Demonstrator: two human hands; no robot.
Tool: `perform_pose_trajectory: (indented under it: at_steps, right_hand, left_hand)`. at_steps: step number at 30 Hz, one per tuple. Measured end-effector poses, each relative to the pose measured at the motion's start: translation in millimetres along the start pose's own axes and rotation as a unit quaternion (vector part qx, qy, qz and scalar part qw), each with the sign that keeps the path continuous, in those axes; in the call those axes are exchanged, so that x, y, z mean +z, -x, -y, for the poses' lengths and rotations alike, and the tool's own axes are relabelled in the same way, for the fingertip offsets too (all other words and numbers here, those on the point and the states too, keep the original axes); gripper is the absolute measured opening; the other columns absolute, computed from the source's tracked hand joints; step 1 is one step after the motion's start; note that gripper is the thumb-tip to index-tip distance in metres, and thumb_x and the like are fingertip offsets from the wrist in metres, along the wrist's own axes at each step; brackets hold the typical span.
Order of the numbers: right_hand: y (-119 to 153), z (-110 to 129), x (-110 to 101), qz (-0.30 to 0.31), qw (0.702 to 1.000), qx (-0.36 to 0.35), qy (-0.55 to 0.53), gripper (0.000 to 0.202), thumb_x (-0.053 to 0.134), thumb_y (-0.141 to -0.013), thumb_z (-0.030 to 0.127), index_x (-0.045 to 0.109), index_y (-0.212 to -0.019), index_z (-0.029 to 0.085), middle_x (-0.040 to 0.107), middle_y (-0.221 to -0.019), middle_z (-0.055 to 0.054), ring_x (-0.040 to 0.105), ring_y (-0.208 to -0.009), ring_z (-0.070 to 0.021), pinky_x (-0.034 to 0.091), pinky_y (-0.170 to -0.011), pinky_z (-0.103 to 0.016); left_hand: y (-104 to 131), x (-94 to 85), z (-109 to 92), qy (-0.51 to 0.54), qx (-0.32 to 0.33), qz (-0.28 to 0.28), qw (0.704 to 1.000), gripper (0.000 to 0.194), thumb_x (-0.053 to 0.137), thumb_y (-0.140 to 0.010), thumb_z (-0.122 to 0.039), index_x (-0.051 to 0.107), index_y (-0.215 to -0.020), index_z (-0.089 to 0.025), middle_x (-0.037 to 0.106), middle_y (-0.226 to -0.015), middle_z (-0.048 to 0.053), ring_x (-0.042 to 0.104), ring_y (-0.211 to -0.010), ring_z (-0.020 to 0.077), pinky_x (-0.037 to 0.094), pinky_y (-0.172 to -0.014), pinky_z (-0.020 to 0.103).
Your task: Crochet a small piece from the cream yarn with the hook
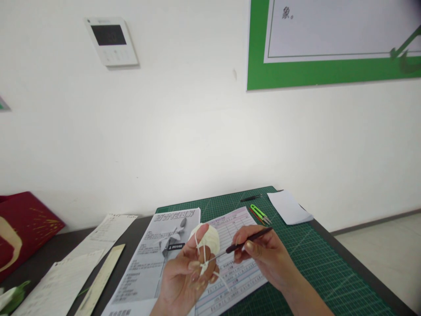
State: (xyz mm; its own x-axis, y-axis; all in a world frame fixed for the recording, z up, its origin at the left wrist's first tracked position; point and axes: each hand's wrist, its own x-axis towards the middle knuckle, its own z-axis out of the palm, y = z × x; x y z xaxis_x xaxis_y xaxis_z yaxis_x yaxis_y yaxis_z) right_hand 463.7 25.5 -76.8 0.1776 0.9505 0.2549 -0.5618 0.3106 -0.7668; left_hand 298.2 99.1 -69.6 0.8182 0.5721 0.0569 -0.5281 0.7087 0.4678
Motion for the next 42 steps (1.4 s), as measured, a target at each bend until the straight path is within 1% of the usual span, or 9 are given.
perform_pose_trajectory:
  at_steps: [9, 17, 20, 24, 30, 34, 37, 40, 42]
  right_hand:
    - [-1.6, 0.9, 0.4, 0.000, 1.000, -0.004, -0.015, 0.013, 0.074, -0.068, 0.024, 0.071, -0.075, 0.014, 0.070, -0.068, -0.003, 0.066, -0.055, -0.0109, 0.053, -0.055, -0.020]
    - [-4.1, -3.7, -0.6, -0.036, 0.998, 0.017, -0.045, 0.012, 0.073, -0.070, 0.022, 0.071, -0.074, 0.011, 0.073, -0.060, -0.006, 0.067, -0.048, -0.0109, 0.053, -0.049, -0.016]
    - [-5.7, -10.5, 1.2, -0.054, 0.993, 0.051, -0.088, 0.013, 0.071, -0.072, 0.022, 0.070, -0.074, 0.009, 0.073, -0.059, -0.008, 0.066, -0.043, -0.0106, 0.053, -0.044, -0.015]
    - [-6.7, -21.4, 3.7, -0.093, 0.979, 0.103, -0.151, 0.015, 0.070, -0.073, 0.021, 0.069, -0.077, 0.006, 0.074, -0.060, -0.010, 0.067, -0.044, -0.0118, 0.057, -0.045, -0.018]
    - [-5.1, -31.7, 7.7, -0.129, 0.966, 0.123, -0.186, 0.016, 0.071, -0.072, 0.020, 0.069, -0.080, 0.006, 0.074, -0.062, -0.011, 0.068, -0.048, -0.0117, 0.057, -0.048, -0.017]
    - [-3.7, -30.6, 12.1, -0.150, 0.973, 0.083, -0.155, 0.017, 0.073, -0.070, 0.022, 0.069, -0.079, 0.008, 0.074, -0.061, -0.010, 0.068, -0.048, -0.0114, 0.057, -0.049, -0.018]
    - [-0.2, -31.4, 17.4, -0.173, 0.981, 0.020, -0.085, 0.017, 0.073, -0.070, 0.024, 0.070, -0.080, 0.011, 0.074, -0.061, -0.007, 0.068, -0.050, -0.0127, 0.057, -0.051, -0.020]
    - [6.9, -35.2, 20.6, -0.184, 0.978, -0.083, 0.050, 0.012, 0.068, -0.075, 0.022, 0.071, -0.086, 0.017, 0.075, -0.071, -0.008, 0.070, -0.059, -0.0171, 0.059, -0.058, -0.026]
    - [12.5, -36.7, 19.2, -0.151, 0.954, -0.186, 0.181, 0.019, 0.062, -0.078, 0.014, 0.070, -0.093, 0.022, 0.074, -0.083, -0.008, 0.070, -0.070, -0.0205, 0.059, -0.065, -0.032]
  left_hand:
    - [-1.6, -3.8, -0.2, -0.016, 0.006, 0.005, 1.000, 0.054, 0.055, -0.055, -0.003, 0.066, -0.106, -0.018, 0.053, -0.042, -0.003, 0.045, -0.039, 0.0094, 0.039, -0.045, 0.023]
    - [0.6, -4.8, -3.2, -0.032, 0.011, -0.010, 0.999, 0.050, 0.059, -0.057, -0.002, 0.068, -0.102, -0.019, 0.058, -0.048, -0.001, 0.048, -0.046, 0.0102, 0.039, -0.049, 0.023]
    - [2.1, -4.4, -4.0, -0.082, 0.040, -0.009, 0.996, 0.047, 0.064, -0.059, -0.005, 0.069, -0.102, -0.021, 0.062, -0.056, 0.000, 0.053, -0.052, 0.0122, 0.038, -0.051, 0.024]
    - [2.6, -0.3, 0.2, -0.171, 0.097, -0.041, 0.980, 0.046, 0.067, -0.063, -0.010, 0.065, -0.107, -0.025, 0.060, -0.057, -0.001, 0.055, -0.058, 0.0145, 0.037, -0.055, 0.025]
    - [-1.9, -2.5, 11.4, -0.235, 0.159, -0.073, 0.956, 0.044, 0.066, -0.069, -0.015, 0.062, -0.110, -0.030, 0.059, -0.060, -0.002, 0.052, -0.057, 0.0131, 0.037, -0.059, 0.027]
    - [-3.4, -4.2, 14.8, -0.255, 0.180, -0.095, 0.945, 0.042, 0.066, -0.069, -0.017, 0.062, -0.110, -0.029, 0.058, -0.060, -0.002, 0.052, -0.057, 0.0135, 0.036, -0.056, 0.027]
    - [-4.2, -2.8, 17.0, -0.256, 0.200, -0.121, 0.938, 0.043, 0.068, -0.068, -0.018, 0.063, -0.109, -0.028, 0.058, -0.061, -0.002, 0.052, -0.058, 0.0130, 0.037, -0.056, 0.026]
    - [-5.3, -0.2, 20.2, -0.242, 0.215, -0.140, 0.936, 0.043, 0.068, -0.069, -0.018, 0.062, -0.110, -0.027, 0.056, -0.059, -0.004, 0.050, -0.058, 0.0112, 0.040, -0.062, 0.025]
    - [-5.7, 1.7, 22.2, -0.224, 0.217, -0.143, 0.939, 0.044, 0.067, -0.070, -0.016, 0.061, -0.112, -0.026, 0.057, -0.059, -0.003, 0.051, -0.059, 0.0107, 0.041, -0.066, 0.024]
